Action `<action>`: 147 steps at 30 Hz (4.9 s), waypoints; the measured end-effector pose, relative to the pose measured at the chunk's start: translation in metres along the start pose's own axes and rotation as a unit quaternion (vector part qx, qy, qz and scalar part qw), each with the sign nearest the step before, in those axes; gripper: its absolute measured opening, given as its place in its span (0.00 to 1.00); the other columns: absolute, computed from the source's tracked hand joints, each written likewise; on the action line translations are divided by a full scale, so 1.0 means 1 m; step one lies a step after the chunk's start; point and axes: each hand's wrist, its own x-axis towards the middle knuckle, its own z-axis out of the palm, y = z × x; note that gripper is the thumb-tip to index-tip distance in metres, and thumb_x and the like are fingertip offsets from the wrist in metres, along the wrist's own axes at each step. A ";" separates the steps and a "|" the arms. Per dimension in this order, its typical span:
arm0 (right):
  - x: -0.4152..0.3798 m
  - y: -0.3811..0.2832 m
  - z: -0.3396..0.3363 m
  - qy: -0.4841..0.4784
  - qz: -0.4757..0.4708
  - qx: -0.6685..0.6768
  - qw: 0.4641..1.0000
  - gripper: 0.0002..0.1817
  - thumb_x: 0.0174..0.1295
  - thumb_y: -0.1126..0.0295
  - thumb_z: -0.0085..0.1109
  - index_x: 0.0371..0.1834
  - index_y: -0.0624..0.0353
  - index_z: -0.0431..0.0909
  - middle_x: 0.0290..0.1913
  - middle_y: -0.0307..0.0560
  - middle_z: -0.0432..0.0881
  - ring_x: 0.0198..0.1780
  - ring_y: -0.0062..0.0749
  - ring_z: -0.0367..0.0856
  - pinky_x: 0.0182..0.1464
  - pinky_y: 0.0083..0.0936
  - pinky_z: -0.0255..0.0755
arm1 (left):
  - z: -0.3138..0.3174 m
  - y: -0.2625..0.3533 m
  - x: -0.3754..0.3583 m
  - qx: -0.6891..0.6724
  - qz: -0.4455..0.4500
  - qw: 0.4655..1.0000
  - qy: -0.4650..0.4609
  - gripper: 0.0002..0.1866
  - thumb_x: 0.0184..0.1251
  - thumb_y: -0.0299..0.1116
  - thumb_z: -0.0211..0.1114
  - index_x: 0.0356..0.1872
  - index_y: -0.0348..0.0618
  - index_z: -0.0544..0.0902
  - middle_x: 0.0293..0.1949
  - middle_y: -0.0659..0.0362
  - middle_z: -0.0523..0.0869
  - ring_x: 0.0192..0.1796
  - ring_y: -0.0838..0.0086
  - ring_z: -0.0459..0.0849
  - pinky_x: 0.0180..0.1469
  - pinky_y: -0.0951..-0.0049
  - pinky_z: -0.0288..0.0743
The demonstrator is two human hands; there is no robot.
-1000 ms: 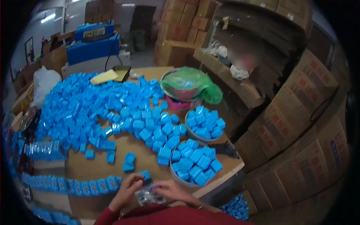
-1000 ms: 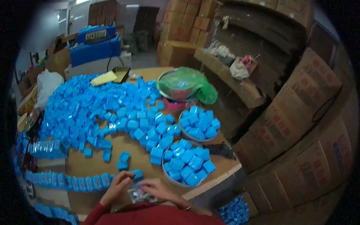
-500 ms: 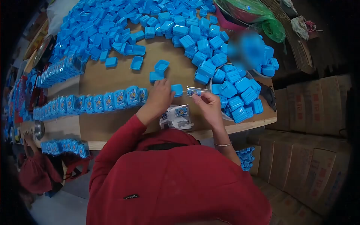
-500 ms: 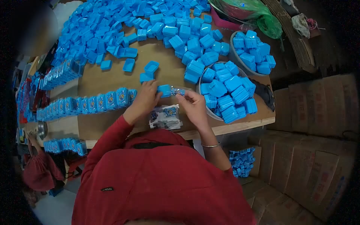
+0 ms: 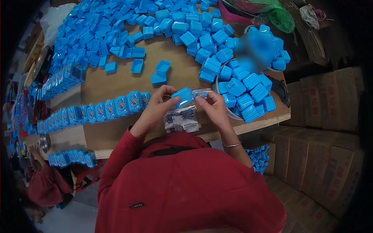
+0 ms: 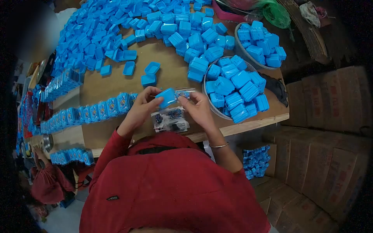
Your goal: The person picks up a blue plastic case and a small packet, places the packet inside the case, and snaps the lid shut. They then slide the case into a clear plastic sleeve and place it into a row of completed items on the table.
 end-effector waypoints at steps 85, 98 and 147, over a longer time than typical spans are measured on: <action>-0.003 0.023 -0.010 -0.141 -0.035 -0.333 0.932 0.08 0.55 0.74 0.61 0.34 0.64 0.73 0.32 0.45 0.71 0.33 0.30 0.71 0.36 0.24 0.66 | -0.016 -0.028 -0.044 0.368 0.060 0.925 -0.072 0.19 0.55 0.31 0.67 0.47 0.32 0.76 0.39 0.51 0.81 0.39 0.72 0.80 0.41 0.72 0.73; 0.004 0.063 -0.015 0.004 0.028 -0.024 0.999 0.09 0.56 0.77 0.62 0.38 0.61 0.74 0.28 0.38 0.74 0.27 0.20 0.74 0.30 0.19 0.68 | 0.010 -0.049 0.019 0.180 0.064 0.981 0.003 0.12 0.58 0.31 0.69 0.22 0.36 0.76 0.16 0.64 0.76 0.19 0.86 0.71 0.18 0.80 0.62; 0.004 -0.028 0.015 -0.094 -0.003 -0.129 0.987 0.06 0.50 0.79 0.66 0.29 0.64 0.78 0.28 0.38 0.78 0.32 0.18 0.74 0.36 0.16 0.68 | -0.142 0.048 0.246 0.367 0.087 0.832 0.407 0.28 0.36 0.32 0.69 0.42 0.30 0.72 0.43 0.41 0.79 0.50 0.50 0.77 0.50 0.58 0.74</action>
